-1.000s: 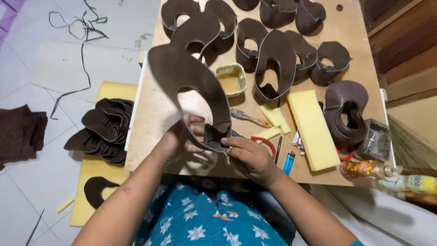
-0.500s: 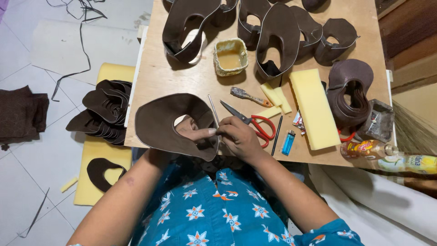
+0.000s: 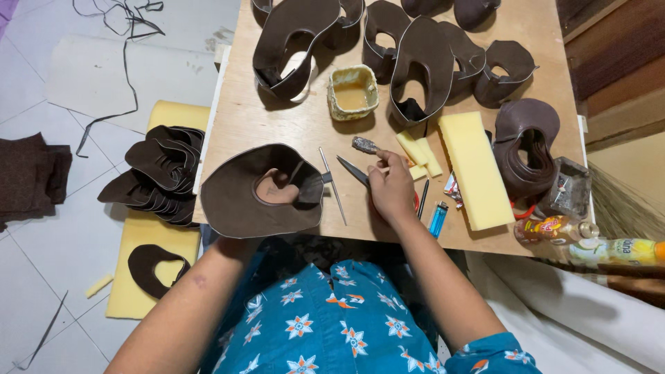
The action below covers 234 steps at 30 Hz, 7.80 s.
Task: The person assembles brown shoe parts by applying glue to edges and pressing them together. They handle multiple shoe components, using a brush to apply adhesive and scissors to trim excess material. The person works at a table with various tools and materials, including foam sheets and a lighter.
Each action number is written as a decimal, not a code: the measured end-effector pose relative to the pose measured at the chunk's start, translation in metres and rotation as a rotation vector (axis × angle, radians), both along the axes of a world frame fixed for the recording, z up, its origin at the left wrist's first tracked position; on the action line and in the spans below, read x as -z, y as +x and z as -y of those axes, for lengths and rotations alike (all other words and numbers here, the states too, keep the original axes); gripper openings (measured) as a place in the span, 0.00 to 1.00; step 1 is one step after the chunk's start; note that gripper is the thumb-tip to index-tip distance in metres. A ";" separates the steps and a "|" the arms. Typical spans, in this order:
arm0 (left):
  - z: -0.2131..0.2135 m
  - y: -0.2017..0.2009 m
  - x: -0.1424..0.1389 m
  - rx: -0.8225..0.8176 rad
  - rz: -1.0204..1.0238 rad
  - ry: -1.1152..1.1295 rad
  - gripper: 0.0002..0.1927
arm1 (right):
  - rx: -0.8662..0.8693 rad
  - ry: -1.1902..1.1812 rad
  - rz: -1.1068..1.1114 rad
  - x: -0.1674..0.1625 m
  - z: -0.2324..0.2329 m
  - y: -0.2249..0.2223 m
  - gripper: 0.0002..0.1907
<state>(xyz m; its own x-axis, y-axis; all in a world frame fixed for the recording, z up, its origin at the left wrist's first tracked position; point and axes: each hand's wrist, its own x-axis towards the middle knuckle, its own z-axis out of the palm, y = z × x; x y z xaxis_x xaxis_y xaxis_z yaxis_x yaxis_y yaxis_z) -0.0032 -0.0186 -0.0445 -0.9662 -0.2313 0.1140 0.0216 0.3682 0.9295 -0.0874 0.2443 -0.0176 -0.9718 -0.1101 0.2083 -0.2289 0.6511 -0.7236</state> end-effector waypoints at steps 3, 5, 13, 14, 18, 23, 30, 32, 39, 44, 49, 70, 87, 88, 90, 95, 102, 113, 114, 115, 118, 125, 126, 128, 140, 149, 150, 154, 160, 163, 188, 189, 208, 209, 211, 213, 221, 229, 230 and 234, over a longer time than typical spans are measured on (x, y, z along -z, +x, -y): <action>0.005 -0.013 0.008 -0.088 0.201 -0.039 0.14 | -0.011 0.452 -0.168 -0.004 -0.009 -0.021 0.16; 0.009 -0.015 0.012 -0.085 0.204 -0.024 0.15 | 0.035 0.584 -0.046 -0.006 -0.012 -0.033 0.16; 0.012 -0.013 0.022 -0.086 0.190 0.005 0.16 | 0.001 0.564 0.132 -0.029 -0.033 -0.040 0.10; 0.011 -0.013 0.023 -0.089 0.187 0.006 0.16 | 0.005 0.452 0.190 -0.032 -0.037 -0.039 0.10; 0.008 -0.014 0.027 -0.087 0.182 0.010 0.17 | -0.123 0.568 0.045 -0.029 -0.047 -0.039 0.16; 0.007 -0.013 0.030 -0.076 0.184 0.019 0.18 | -0.089 0.668 0.030 -0.015 -0.048 -0.045 0.18; 0.012 -0.020 0.028 -0.048 0.226 0.021 0.20 | -0.105 0.637 0.211 -0.042 -0.046 -0.048 0.15; 0.014 -0.027 0.027 -0.023 0.251 0.019 0.21 | -0.120 0.306 0.247 -0.052 -0.047 -0.046 0.16; 0.012 -0.054 0.021 0.056 0.370 0.002 0.23 | -0.258 -0.187 0.221 -0.048 -0.009 -0.048 0.12; 0.010 -0.056 0.023 0.098 0.421 -0.012 0.25 | -0.279 -0.348 0.158 -0.065 0.005 -0.074 0.09; 0.007 -0.056 0.023 0.058 0.492 0.013 0.29 | -0.330 -0.099 -0.180 -0.077 0.022 -0.126 0.09; 0.009 -0.066 0.012 0.112 0.531 -0.033 0.24 | -0.232 -0.394 0.330 -0.106 0.017 -0.085 0.08; 0.005 -0.048 0.020 0.275 0.036 0.135 0.28 | -0.731 -0.032 -0.057 -0.034 0.060 -0.027 0.16; 0.006 -0.044 0.021 0.251 -0.020 0.071 0.28 | -0.738 -0.020 -0.070 -0.033 0.060 -0.027 0.16; 0.008 -0.036 0.025 0.201 -0.127 -0.057 0.28 | -0.743 -0.013 -0.050 -0.031 0.059 -0.026 0.14; 0.006 -0.031 0.027 0.267 -0.045 0.125 0.29 | -0.646 0.026 0.273 -0.035 0.055 -0.020 0.09; 0.003 -0.014 0.010 0.228 0.011 -0.043 0.30 | -0.680 -0.080 0.352 -0.045 0.044 -0.012 0.10; 0.006 -0.030 0.033 0.253 -0.022 -0.116 0.30 | -0.682 -0.111 -0.049 -0.036 0.055 -0.005 0.13; 0.006 -0.028 0.034 0.258 -0.120 -0.129 0.31 | -0.684 -0.123 -0.014 -0.035 0.055 -0.002 0.12; 0.006 -0.025 0.035 0.257 -0.106 -0.138 0.29 | -0.686 -0.134 0.021 -0.035 0.055 0.001 0.12; 0.006 -0.019 0.032 0.248 -0.067 -0.161 0.27 | -0.719 -0.065 0.103 -0.039 0.050 0.008 0.11; 0.005 -0.018 0.030 0.270 -0.079 0.077 0.30 | -0.638 -0.156 0.338 -0.041 0.045 0.011 0.07; 0.005 -0.021 0.030 0.276 -0.083 0.053 0.30 | -0.650 -0.143 0.267 -0.040 0.047 0.011 0.08; 0.003 -0.028 0.031 0.203 0.180 0.128 0.29 | -0.672 -0.119 0.129 -0.037 0.051 0.011 0.10; 0.001 -0.009 0.015 0.256 0.047 0.641 0.29 | -0.692 -0.027 -0.096 -0.032 0.039 0.021 0.10; 0.001 -0.002 -0.004 0.173 -0.121 0.396 0.24 | 0.035 -1.241 0.356 -0.020 0.007 -0.050 0.13; 0.002 -0.002 -0.003 0.157 -0.091 0.357 0.24 | 0.045 -1.328 0.381 -0.017 0.003 -0.059 0.13; 0.001 -0.002 0.008 0.062 0.019 0.487 0.17 | 0.121 -1.553 0.501 0.005 0.002 -0.076 0.15; 0.001 0.004 0.023 -0.003 0.085 0.432 0.11 | 0.244 -1.472 0.681 0.016 -0.002 -0.062 0.18; 0.000 -0.001 0.027 -0.048 0.073 0.434 0.11 | 0.236 -1.142 0.627 0.014 -0.015 -0.051 0.14; -0.016 0.005 0.007 0.006 0.275 0.799 0.13 | -0.156 0.014 0.421 -0.020 0.066 0.027 0.12; -0.016 0.006 0.006 0.006 0.292 0.871 0.14 | -0.178 0.055 0.238 -0.018 0.069 0.027 0.11; -0.028 0.062 -0.129 -0.027 -0.030 -0.112 0.22 | -0.307 0.152 -0.011 -0.031 0.084 0.024 0.06; -0.029 0.047 -0.115 -0.039 0.031 -0.138 0.25 | -0.318 0.153 -0.036 -0.030 0.083 0.023 0.06; -0.024 0.026 -0.088 -0.050 0.299 -0.095 0.24 | -0.388 0.145 -0.199 -0.029 0.082 0.023 0.06; -0.023 0.011 -0.061 -0.048 0.524 0.069 0.20 | -0.437 0.145 -0.208 -0.028 0.079 0.022 0.06; -0.032 -0.027 -0.011 -0.008 0.533 0.466 0.11 | -0.385 0.226 -0.158 -0.035 0.070 0.021 0.08; -0.034 -0.031 -0.020 0.057 0.570 0.057 0.16 | -0.298 0.148 0.002 -0.027 0.068 0.016 0.23; -0.034 -0.029 -0.021 0.055 0.575 0.006 0.18 | -0.262 0.054 0.096 -0.023 0.069 0.012 0.26; -0.036 -0.029 -0.023 0.067 0.516 0.030 0.20 | -0.335 0.038 0.181 -0.010 0.068 -0.005 0.23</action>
